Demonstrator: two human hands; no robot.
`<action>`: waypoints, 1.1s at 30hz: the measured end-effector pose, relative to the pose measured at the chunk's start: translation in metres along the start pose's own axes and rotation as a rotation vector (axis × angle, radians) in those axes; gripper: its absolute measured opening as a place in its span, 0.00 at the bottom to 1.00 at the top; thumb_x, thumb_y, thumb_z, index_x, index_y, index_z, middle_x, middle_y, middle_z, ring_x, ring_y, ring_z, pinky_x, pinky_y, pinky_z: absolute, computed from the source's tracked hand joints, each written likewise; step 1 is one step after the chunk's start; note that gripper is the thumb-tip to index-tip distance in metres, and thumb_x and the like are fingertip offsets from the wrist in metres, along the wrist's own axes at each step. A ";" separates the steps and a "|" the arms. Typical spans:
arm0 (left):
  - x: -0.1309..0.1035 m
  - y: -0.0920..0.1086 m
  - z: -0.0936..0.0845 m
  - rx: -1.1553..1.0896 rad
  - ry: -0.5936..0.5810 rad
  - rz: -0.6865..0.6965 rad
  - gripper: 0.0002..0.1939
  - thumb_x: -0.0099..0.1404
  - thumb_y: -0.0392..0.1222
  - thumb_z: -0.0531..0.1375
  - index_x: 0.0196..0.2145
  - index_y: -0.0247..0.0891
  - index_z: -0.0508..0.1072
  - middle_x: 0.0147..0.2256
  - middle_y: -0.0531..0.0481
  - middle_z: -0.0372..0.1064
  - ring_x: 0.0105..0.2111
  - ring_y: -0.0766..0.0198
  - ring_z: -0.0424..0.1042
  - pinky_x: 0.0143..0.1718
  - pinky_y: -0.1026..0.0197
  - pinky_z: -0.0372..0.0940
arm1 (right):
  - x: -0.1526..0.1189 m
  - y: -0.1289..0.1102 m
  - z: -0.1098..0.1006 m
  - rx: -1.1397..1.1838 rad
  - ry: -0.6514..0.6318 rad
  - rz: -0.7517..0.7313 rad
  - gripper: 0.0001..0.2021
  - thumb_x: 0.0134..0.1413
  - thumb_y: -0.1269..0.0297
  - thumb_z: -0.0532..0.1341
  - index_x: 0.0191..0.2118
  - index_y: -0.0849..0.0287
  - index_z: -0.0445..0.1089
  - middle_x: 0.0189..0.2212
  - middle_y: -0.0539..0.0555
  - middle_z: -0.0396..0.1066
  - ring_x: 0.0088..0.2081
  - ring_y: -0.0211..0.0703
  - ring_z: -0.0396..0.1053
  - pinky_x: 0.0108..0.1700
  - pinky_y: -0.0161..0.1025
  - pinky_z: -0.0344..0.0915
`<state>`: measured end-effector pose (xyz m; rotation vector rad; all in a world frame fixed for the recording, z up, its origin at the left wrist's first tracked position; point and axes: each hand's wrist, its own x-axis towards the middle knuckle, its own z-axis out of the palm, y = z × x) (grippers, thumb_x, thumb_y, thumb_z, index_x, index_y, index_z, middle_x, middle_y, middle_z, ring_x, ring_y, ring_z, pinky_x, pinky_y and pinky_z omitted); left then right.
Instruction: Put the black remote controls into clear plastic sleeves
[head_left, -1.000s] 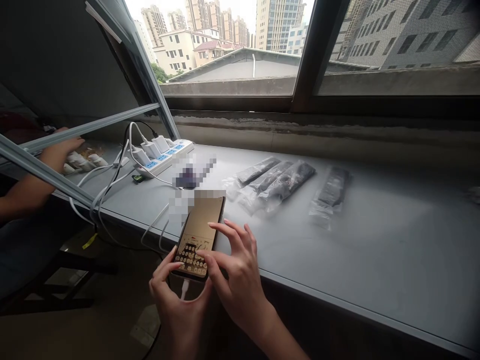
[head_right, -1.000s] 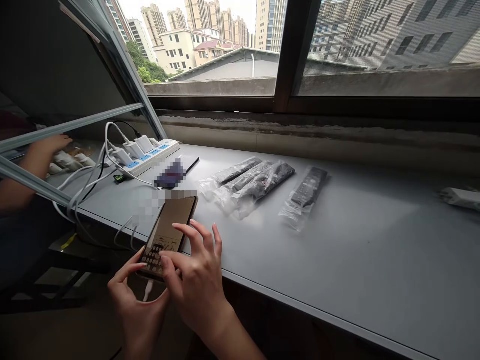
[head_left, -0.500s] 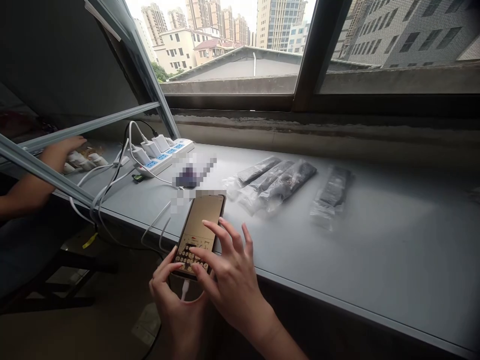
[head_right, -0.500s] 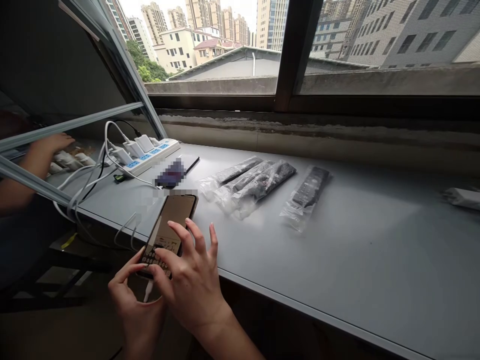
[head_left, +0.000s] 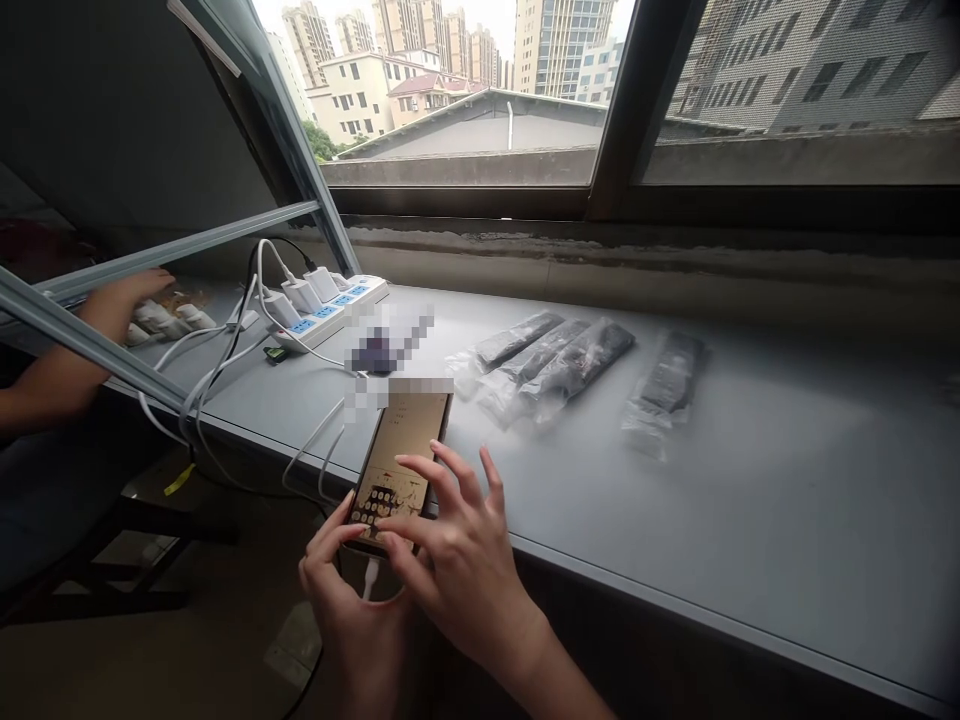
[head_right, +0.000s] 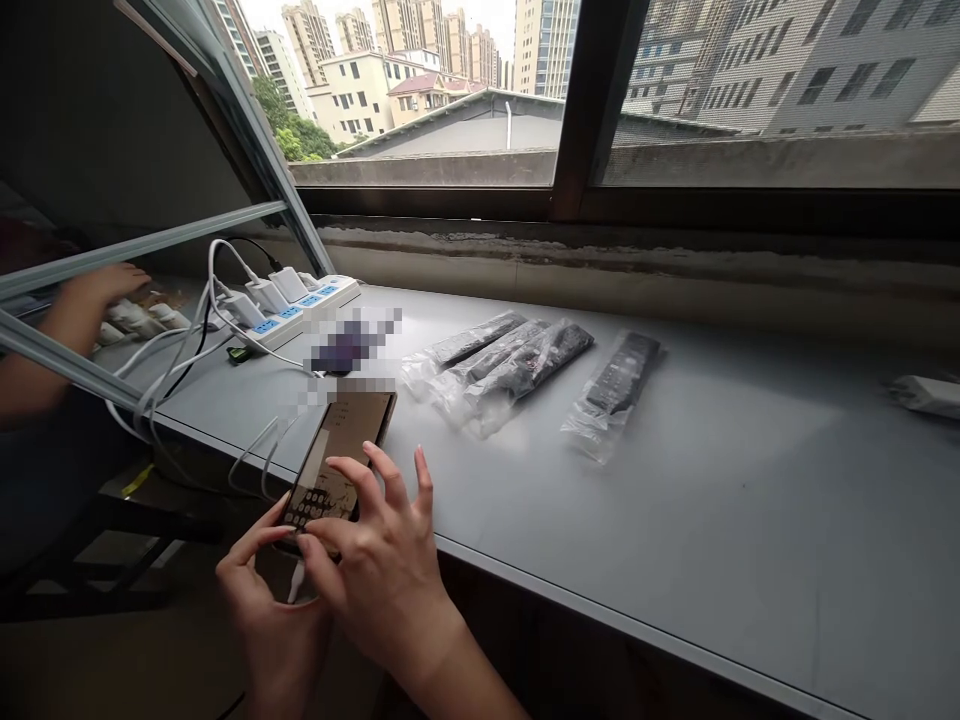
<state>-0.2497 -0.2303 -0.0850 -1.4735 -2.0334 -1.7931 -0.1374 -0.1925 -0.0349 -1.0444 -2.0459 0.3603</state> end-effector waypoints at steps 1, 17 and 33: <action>0.000 0.000 0.000 -0.004 0.000 0.002 0.25 0.49 0.45 0.68 0.42 0.41 0.64 0.53 0.40 0.64 0.52 0.50 0.65 0.52 0.44 0.63 | 0.000 0.000 0.000 0.009 0.001 0.001 0.10 0.62 0.57 0.57 0.37 0.43 0.77 0.59 0.43 0.62 0.64 0.47 0.51 0.68 0.56 0.31; 0.004 0.013 -0.001 0.044 -0.029 -0.001 0.26 0.48 0.45 0.70 0.42 0.42 0.63 0.52 0.43 0.64 0.52 0.51 0.65 0.55 0.41 0.60 | 0.001 0.000 -0.001 -0.008 0.050 0.132 0.12 0.64 0.61 0.54 0.38 0.48 0.77 0.59 0.49 0.62 0.64 0.48 0.51 0.67 0.59 0.36; 0.003 0.011 -0.001 0.051 -0.026 0.015 0.25 0.49 0.44 0.70 0.42 0.42 0.63 0.52 0.42 0.65 0.53 0.51 0.65 0.56 0.40 0.59 | 0.000 0.002 0.001 0.054 0.077 0.127 0.15 0.64 0.57 0.55 0.29 0.48 0.76 0.57 0.46 0.65 0.64 0.47 0.52 0.68 0.57 0.31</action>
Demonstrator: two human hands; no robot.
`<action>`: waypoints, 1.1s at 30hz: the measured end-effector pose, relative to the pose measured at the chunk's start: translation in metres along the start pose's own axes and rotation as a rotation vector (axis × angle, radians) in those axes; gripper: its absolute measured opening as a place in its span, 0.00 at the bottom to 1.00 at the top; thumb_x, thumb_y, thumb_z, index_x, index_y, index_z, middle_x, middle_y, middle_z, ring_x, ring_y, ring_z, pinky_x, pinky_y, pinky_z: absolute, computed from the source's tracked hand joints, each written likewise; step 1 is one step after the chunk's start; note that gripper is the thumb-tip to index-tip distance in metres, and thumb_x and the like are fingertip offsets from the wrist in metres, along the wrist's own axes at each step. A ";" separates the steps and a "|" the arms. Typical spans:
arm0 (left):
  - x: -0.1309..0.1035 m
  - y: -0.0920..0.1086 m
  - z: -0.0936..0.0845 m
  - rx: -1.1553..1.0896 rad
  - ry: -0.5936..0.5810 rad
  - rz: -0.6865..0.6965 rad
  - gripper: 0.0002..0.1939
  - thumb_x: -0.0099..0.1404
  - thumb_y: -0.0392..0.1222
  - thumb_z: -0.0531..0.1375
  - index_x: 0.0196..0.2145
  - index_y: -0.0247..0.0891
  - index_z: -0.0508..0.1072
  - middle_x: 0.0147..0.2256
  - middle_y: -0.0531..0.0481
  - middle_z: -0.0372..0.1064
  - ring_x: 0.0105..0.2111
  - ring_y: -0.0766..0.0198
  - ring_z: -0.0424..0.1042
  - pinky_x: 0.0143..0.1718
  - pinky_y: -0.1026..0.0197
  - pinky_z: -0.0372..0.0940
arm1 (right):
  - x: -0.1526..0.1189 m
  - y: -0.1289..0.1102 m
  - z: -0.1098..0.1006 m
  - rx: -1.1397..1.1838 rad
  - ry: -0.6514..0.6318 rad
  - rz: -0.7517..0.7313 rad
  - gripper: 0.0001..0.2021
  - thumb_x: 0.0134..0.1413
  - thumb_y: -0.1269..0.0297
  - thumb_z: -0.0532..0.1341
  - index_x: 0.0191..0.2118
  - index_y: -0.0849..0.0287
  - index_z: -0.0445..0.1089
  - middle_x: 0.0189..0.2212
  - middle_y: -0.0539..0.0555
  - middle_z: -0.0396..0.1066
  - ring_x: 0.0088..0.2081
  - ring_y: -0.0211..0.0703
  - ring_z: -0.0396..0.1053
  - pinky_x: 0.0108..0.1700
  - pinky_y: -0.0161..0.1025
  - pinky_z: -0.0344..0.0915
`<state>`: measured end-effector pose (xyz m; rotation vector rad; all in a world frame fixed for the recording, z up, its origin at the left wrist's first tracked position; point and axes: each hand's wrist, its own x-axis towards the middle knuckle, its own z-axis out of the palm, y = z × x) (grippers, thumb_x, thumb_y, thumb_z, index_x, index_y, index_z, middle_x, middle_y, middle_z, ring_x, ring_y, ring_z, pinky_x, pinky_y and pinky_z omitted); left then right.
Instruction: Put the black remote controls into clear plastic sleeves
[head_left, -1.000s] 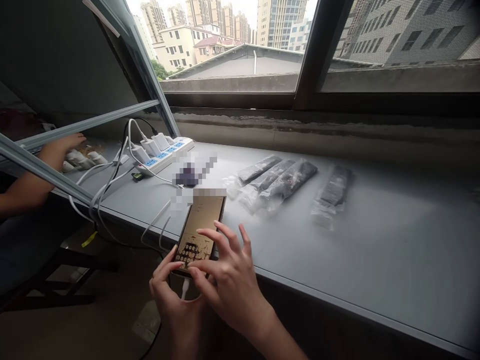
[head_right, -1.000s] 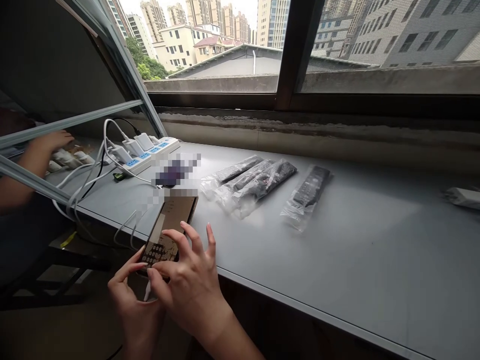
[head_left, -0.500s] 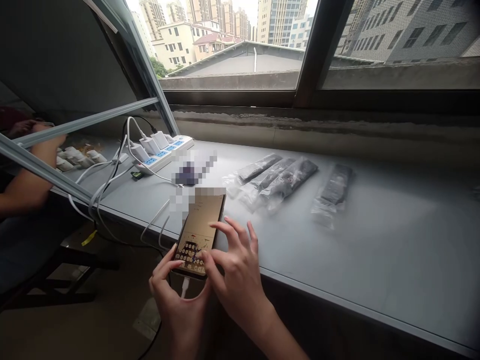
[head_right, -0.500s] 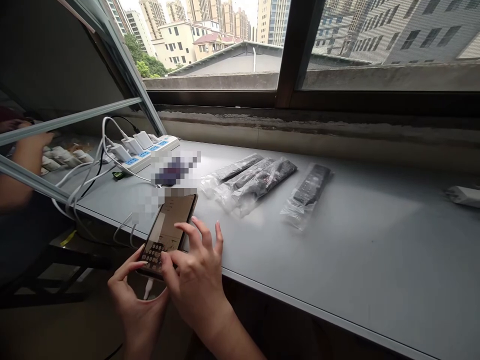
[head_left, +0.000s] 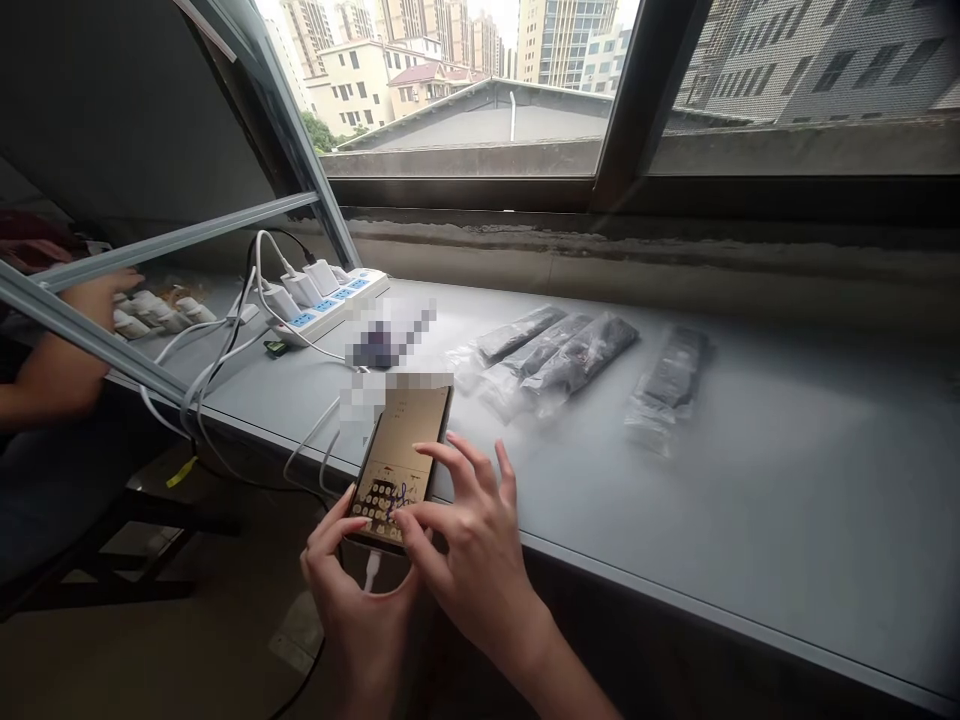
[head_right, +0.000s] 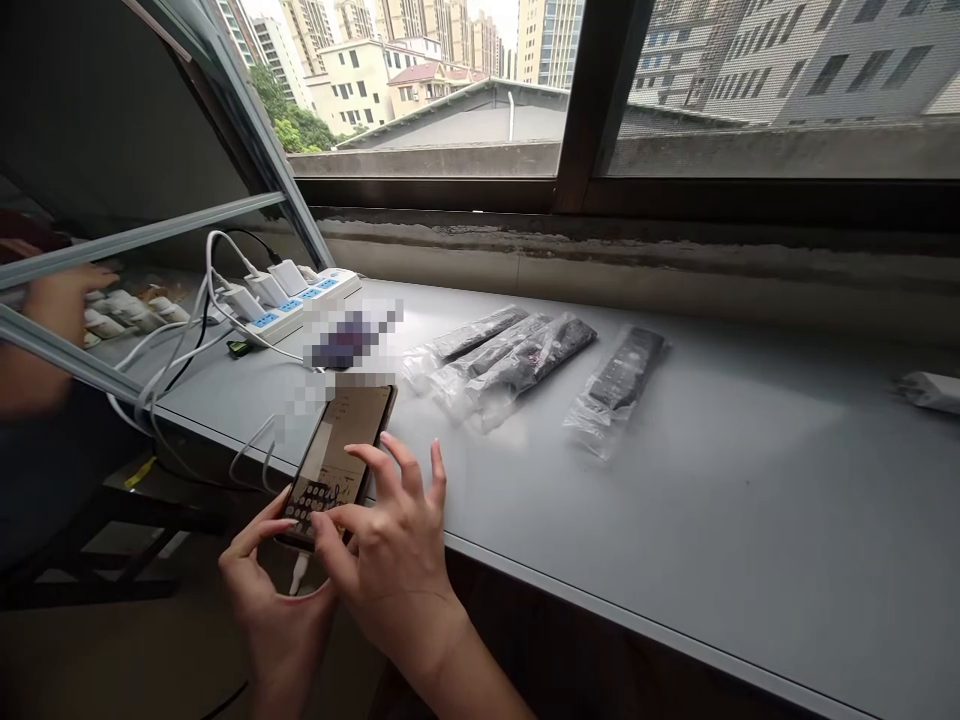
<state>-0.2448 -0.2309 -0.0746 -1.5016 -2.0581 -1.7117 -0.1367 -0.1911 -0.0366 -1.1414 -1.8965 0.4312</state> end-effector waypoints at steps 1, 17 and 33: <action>0.000 0.000 0.000 0.000 -0.001 0.003 0.25 0.49 0.44 0.70 0.42 0.42 0.64 0.53 0.42 0.65 0.53 0.51 0.65 0.56 0.40 0.58 | 0.000 0.000 0.000 -0.004 0.006 -0.003 0.15 0.64 0.57 0.55 0.29 0.48 0.76 0.56 0.46 0.65 0.63 0.48 0.52 0.67 0.58 0.32; 0.002 -0.008 0.000 0.025 -0.004 0.078 0.28 0.47 0.45 0.71 0.42 0.41 0.63 0.52 0.42 0.65 0.52 0.51 0.66 0.55 0.41 0.61 | -0.003 0.007 0.001 0.250 0.295 -0.028 0.22 0.61 0.79 0.50 0.55 0.55 0.68 0.55 0.59 0.62 0.52 0.42 0.66 0.46 0.38 0.71; 0.003 -0.003 0.000 0.026 0.000 0.041 0.26 0.48 0.45 0.70 0.41 0.42 0.63 0.51 0.43 0.65 0.51 0.52 0.66 0.55 0.41 0.61 | 0.000 0.005 0.003 0.380 0.323 -0.017 0.23 0.54 0.84 0.52 0.48 0.55 0.73 0.54 0.58 0.61 0.51 0.42 0.67 0.42 0.36 0.73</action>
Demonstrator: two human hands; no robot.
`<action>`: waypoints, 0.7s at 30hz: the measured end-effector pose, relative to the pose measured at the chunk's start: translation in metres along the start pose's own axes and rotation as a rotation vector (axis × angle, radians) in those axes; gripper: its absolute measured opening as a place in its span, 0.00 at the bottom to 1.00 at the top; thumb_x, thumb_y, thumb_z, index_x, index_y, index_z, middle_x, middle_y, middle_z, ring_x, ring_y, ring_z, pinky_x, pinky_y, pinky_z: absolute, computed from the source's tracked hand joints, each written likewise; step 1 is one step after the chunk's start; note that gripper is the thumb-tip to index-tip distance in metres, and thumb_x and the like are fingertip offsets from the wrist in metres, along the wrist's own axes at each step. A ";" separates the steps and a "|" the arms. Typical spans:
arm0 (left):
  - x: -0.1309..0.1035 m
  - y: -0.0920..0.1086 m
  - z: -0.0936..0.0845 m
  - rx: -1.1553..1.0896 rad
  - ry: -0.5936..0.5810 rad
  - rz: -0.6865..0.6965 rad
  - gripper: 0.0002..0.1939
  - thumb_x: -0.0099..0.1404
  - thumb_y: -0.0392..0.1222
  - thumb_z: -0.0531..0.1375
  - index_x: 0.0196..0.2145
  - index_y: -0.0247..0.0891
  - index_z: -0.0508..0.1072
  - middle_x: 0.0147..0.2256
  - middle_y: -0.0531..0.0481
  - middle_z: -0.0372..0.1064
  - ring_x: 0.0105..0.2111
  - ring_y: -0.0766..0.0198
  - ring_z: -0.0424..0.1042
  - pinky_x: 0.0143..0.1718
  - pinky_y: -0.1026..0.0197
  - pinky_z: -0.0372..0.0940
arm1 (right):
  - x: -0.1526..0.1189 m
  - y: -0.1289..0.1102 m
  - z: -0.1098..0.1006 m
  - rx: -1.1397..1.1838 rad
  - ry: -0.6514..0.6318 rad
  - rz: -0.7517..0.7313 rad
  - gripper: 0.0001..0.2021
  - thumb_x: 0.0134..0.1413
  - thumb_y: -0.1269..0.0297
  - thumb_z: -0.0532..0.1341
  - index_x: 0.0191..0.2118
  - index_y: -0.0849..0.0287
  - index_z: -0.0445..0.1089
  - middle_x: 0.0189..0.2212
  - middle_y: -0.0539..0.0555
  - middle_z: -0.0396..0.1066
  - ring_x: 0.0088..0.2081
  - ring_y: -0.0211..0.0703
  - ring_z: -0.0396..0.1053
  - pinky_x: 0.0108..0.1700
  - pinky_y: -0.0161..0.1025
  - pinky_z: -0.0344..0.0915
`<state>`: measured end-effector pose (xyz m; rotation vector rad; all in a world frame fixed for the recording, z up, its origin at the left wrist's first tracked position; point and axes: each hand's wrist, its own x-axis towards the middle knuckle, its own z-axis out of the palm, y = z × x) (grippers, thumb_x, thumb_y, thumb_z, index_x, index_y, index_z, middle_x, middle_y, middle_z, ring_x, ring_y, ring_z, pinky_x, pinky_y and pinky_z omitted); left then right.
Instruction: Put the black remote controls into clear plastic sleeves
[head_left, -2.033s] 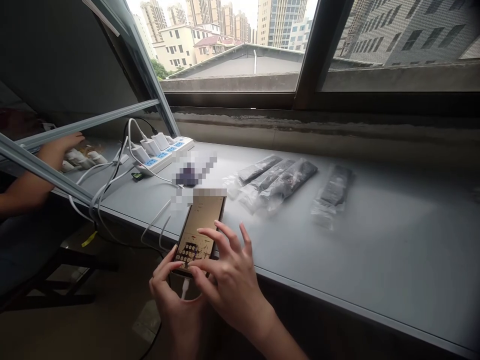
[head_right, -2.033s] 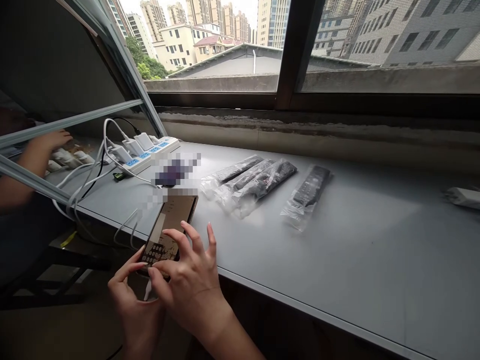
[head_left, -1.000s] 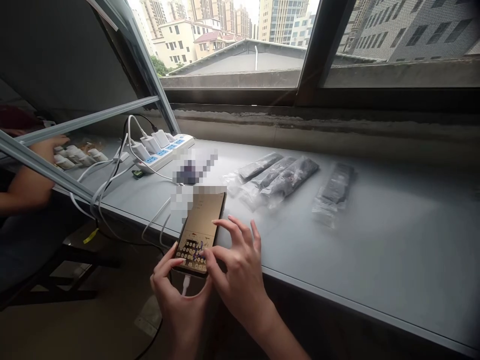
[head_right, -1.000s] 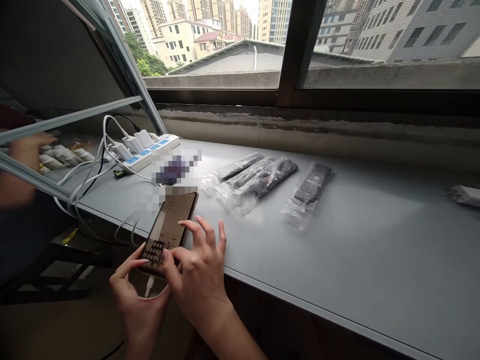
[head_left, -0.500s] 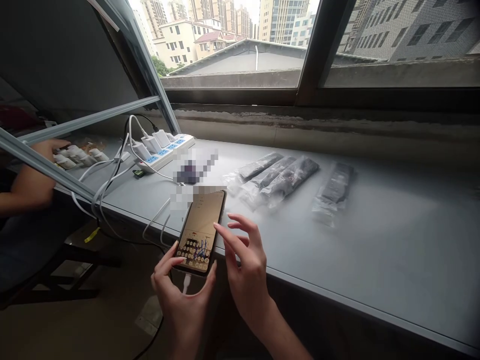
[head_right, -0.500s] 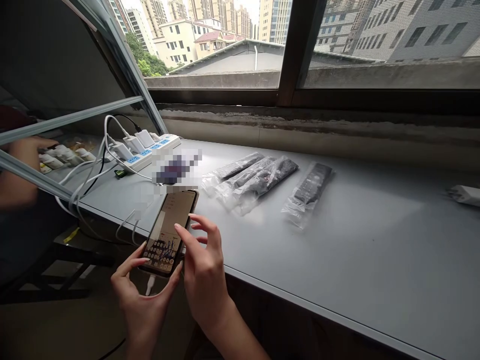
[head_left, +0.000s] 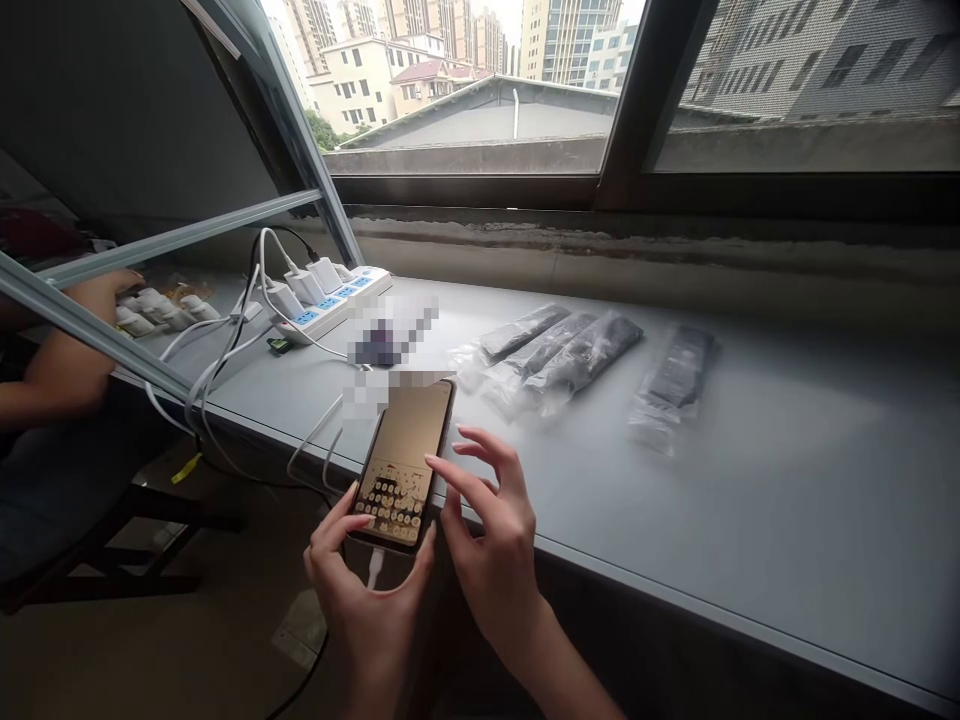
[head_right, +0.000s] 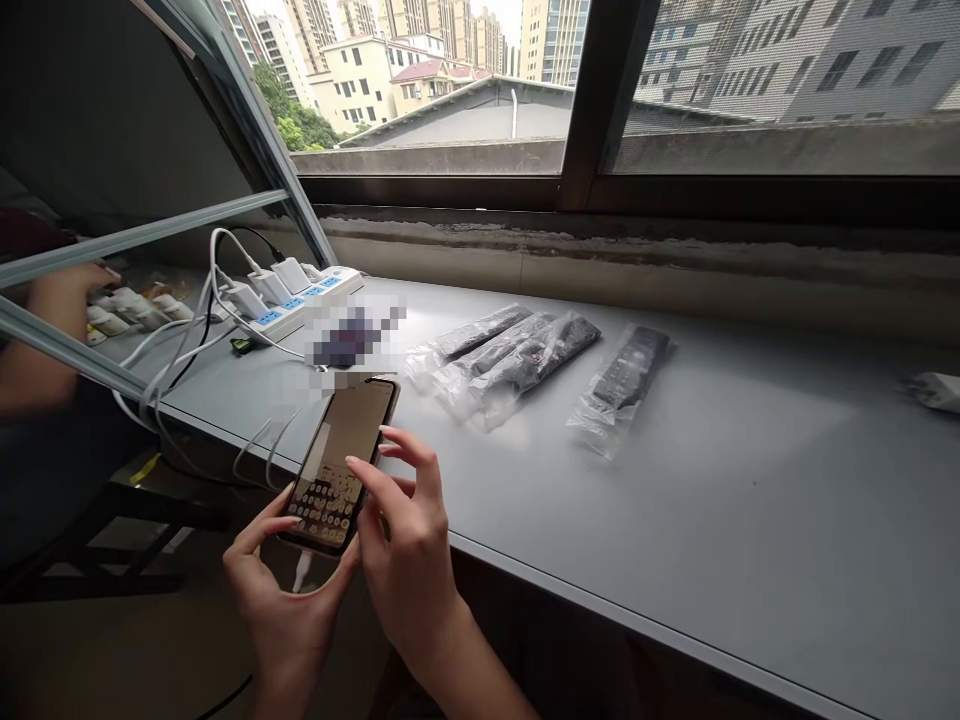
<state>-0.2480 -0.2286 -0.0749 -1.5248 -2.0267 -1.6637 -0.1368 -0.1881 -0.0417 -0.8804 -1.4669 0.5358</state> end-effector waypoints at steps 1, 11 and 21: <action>0.000 0.000 0.000 -0.003 -0.003 -0.002 0.26 0.48 0.45 0.70 0.41 0.42 0.63 0.51 0.43 0.65 0.51 0.52 0.66 0.55 0.41 0.61 | 0.000 0.000 0.000 0.003 0.000 0.002 0.23 0.54 0.84 0.52 0.48 0.55 0.73 0.54 0.58 0.61 0.50 0.42 0.67 0.42 0.35 0.73; 0.000 -0.005 -0.002 -0.023 -0.026 -0.010 0.26 0.47 0.44 0.71 0.41 0.42 0.63 0.52 0.43 0.65 0.52 0.52 0.65 0.56 0.40 0.59 | -0.001 -0.001 -0.001 -0.029 -0.038 0.008 0.23 0.51 0.83 0.50 0.46 0.55 0.74 0.54 0.59 0.62 0.51 0.45 0.67 0.42 0.39 0.73; -0.001 -0.001 -0.002 -0.011 -0.026 -0.019 0.26 0.48 0.44 0.70 0.41 0.42 0.63 0.51 0.43 0.64 0.51 0.52 0.66 0.55 0.41 0.61 | 0.000 -0.002 -0.002 -0.132 -0.085 -0.023 0.24 0.51 0.84 0.48 0.45 0.56 0.74 0.53 0.59 0.63 0.53 0.45 0.64 0.47 0.43 0.70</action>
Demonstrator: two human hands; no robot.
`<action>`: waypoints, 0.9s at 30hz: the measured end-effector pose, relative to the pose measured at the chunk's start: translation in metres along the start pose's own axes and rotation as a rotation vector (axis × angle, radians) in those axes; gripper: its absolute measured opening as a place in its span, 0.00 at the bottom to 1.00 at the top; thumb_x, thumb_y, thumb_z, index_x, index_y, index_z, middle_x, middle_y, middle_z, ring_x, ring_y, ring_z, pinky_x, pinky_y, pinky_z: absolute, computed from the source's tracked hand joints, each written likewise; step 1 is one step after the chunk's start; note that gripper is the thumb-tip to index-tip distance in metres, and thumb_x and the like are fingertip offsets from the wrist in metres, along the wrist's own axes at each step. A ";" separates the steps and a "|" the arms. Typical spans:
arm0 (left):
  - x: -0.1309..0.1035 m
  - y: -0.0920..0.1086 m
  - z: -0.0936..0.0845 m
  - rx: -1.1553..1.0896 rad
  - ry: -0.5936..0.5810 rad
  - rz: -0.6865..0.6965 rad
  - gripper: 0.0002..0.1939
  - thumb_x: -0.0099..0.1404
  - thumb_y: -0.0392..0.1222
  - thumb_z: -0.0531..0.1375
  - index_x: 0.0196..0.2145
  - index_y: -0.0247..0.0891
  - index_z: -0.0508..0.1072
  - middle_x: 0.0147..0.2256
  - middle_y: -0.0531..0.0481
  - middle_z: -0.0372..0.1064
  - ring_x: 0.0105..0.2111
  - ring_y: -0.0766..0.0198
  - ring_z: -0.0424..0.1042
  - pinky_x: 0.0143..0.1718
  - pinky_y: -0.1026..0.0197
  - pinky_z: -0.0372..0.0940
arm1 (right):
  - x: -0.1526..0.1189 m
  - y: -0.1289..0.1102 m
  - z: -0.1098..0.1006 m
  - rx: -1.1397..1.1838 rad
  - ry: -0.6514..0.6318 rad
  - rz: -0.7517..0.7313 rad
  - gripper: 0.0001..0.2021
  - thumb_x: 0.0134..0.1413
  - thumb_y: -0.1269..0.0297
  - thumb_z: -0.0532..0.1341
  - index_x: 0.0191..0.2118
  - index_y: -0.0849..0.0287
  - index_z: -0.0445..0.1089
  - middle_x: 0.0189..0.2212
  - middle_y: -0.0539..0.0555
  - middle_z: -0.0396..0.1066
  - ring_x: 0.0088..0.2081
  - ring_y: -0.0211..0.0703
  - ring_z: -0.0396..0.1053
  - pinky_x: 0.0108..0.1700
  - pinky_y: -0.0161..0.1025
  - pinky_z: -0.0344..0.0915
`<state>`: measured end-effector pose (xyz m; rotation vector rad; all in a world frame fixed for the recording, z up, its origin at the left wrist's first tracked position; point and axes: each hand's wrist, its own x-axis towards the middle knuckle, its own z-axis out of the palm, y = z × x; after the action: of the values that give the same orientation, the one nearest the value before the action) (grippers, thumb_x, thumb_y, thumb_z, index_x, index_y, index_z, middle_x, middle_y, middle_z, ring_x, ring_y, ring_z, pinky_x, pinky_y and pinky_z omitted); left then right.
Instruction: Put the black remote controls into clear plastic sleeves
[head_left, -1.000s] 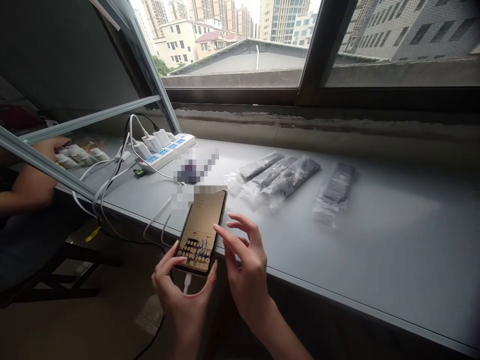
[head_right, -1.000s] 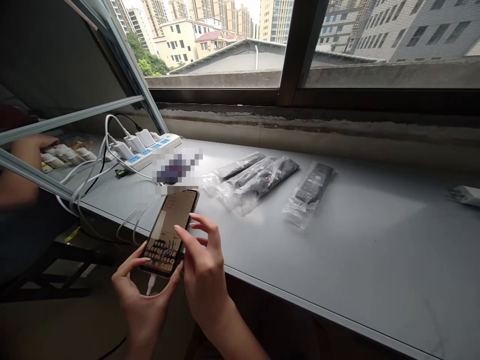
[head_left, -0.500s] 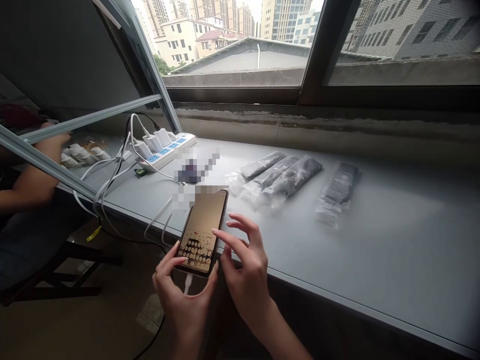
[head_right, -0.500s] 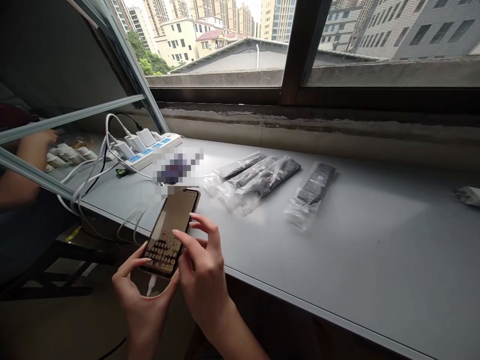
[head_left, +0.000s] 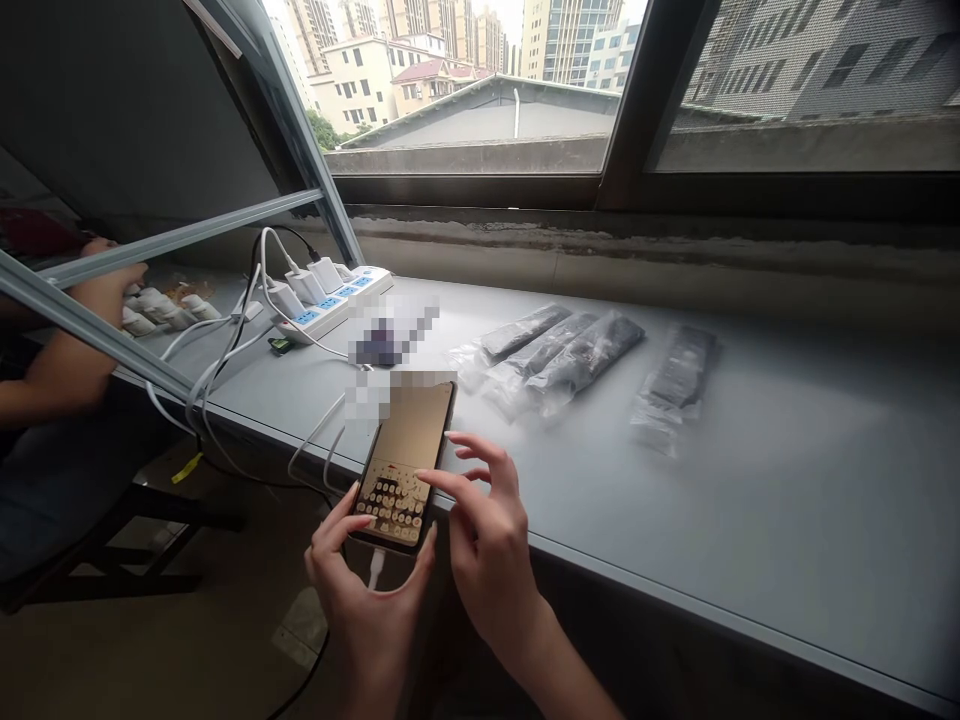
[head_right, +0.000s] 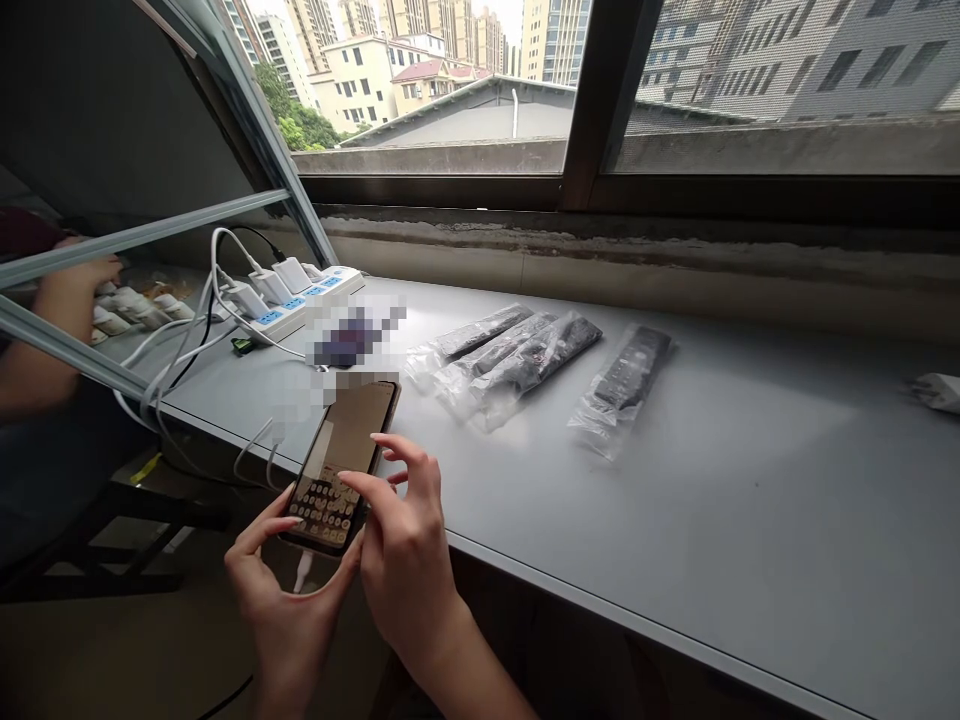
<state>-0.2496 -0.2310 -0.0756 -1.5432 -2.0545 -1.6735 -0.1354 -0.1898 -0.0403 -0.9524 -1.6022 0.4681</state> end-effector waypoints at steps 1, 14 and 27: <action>0.000 0.001 0.000 -0.003 0.001 -0.007 0.26 0.48 0.44 0.70 0.41 0.42 0.63 0.51 0.43 0.64 0.52 0.52 0.65 0.55 0.41 0.61 | 0.000 -0.001 0.000 -0.015 -0.016 -0.007 0.24 0.52 0.84 0.49 0.45 0.56 0.74 0.53 0.59 0.63 0.53 0.46 0.63 0.48 0.44 0.69; -0.002 0.008 0.001 -0.014 0.015 -0.055 0.25 0.49 0.44 0.69 0.42 0.42 0.63 0.53 0.42 0.64 0.52 0.52 0.65 0.56 0.41 0.59 | 0.002 -0.008 -0.001 -0.247 -0.147 -0.029 0.09 0.61 0.67 0.57 0.35 0.53 0.75 0.54 0.54 0.65 0.57 0.50 0.58 0.53 0.47 0.59; -0.003 0.004 0.002 -0.002 0.017 -0.018 0.24 0.50 0.44 0.68 0.42 0.42 0.63 0.52 0.42 0.65 0.52 0.52 0.65 0.54 0.41 0.61 | 0.000 -0.006 0.005 -0.282 -0.210 -0.085 0.08 0.61 0.62 0.58 0.38 0.46 0.76 0.59 0.48 0.62 0.62 0.49 0.53 0.64 0.54 0.45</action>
<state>-0.2440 -0.2316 -0.0750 -1.5095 -2.0656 -1.6890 -0.1422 -0.1922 -0.0372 -1.0669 -1.9272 0.2946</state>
